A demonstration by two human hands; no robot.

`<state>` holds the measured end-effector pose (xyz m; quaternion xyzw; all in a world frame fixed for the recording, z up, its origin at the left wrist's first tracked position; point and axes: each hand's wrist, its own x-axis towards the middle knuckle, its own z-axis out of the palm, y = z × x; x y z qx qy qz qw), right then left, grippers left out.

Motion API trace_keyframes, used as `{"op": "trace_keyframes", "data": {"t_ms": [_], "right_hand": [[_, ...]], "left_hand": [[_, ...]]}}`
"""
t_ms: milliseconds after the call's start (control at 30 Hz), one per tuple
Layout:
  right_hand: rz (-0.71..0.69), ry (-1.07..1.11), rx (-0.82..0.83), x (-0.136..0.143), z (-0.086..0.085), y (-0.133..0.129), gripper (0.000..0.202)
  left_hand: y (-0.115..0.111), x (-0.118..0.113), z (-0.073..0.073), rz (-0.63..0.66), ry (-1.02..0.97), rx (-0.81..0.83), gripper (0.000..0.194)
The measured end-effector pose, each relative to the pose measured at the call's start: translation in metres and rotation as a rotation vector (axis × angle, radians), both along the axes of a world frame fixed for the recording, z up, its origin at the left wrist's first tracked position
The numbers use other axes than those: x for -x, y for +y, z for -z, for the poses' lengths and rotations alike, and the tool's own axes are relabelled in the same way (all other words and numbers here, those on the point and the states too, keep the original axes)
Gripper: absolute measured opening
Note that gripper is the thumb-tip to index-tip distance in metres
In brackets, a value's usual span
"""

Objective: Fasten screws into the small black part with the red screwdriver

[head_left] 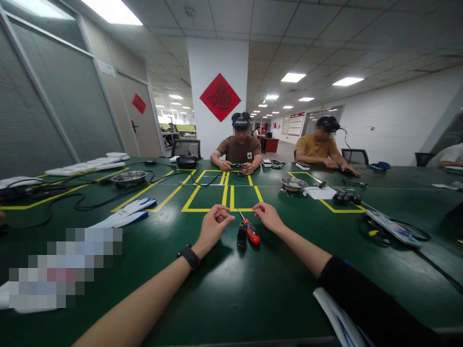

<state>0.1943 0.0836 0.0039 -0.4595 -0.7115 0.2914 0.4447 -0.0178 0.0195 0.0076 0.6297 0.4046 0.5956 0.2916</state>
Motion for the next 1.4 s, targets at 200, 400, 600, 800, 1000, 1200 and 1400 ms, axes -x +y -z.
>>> {"op": "trace_keyframes", "data": {"t_ms": [200, 400, 600, 800, 1000, 1200, 1400], "right_hand": [[0.096, 0.224, -0.135, 0.003, -0.01, -0.028, 0.019], [0.048, 0.188, -0.167, 0.006, -0.012, -0.026, 0.017], [-0.016, 0.041, -0.472, 0.011, -0.034, -0.055, 0.015], [-0.378, -0.163, -0.664, 0.025, -0.042, -0.088, 0.018], [-0.425, -0.111, -0.571, 0.022, -0.038, -0.089, 0.014], [-0.388, -0.116, -0.533, 0.023, -0.036, -0.091, 0.011], [-0.292, -0.074, -0.567, 0.027, -0.032, -0.09, 0.012]], "left_hand": [[-0.009, -0.008, -0.001, 0.048, 0.036, -0.03, 0.027], [-0.015, -0.009, -0.009, 0.092, 0.032, -0.063, 0.028], [-0.018, -0.006, -0.023, 0.211, 0.012, -0.043, 0.04], [-0.026, -0.005, -0.031, 0.504, 0.004, 0.124, 0.054], [-0.025, -0.005, -0.027, 0.613, -0.037, 0.209, 0.053], [-0.025, -0.008, -0.025, 0.596, -0.09, 0.195, 0.038], [-0.025, -0.011, -0.022, 0.552, -0.141, 0.126, 0.031]]}}
